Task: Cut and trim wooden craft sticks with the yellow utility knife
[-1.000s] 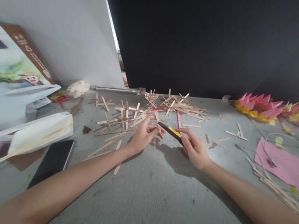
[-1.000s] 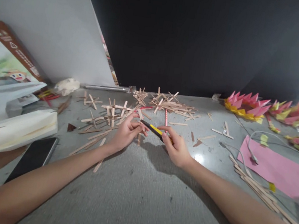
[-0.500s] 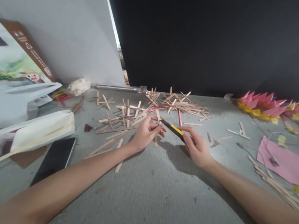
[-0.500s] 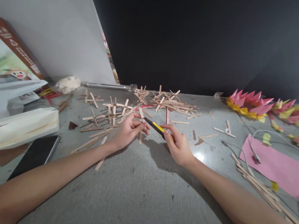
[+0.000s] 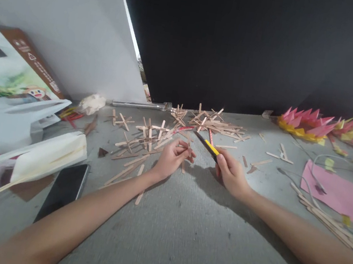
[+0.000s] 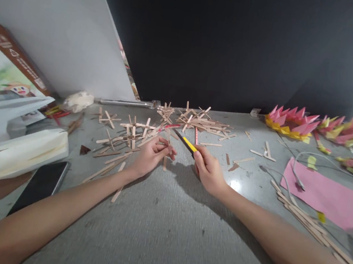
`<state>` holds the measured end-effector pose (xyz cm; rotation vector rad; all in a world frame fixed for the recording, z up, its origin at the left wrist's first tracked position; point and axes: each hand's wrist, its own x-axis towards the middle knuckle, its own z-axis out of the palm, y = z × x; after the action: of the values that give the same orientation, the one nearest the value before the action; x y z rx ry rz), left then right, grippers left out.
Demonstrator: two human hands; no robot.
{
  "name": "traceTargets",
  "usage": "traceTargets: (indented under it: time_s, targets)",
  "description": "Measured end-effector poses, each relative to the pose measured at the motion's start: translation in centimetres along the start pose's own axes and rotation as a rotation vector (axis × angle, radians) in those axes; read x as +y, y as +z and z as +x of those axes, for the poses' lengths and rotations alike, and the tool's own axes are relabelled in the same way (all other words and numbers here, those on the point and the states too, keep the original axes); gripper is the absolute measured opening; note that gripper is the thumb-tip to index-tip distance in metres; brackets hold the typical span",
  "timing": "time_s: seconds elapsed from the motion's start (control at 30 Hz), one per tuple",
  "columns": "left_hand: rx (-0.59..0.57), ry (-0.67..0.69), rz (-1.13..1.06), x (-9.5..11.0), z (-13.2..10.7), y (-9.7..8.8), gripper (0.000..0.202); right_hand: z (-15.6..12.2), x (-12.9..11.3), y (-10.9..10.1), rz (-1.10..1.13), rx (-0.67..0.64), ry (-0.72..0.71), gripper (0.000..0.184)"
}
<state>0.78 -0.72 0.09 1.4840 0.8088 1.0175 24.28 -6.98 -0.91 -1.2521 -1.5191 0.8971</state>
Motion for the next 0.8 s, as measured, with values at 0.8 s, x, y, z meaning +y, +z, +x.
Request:
traceTargets:
  time_s: [0.8]
  targets:
    - [-0.266,-0.186,-0.287,-0.7,-2.1,3.3,0.046,0.5,-1.6,1.7,0.397,-0.119,0.186,0.047]
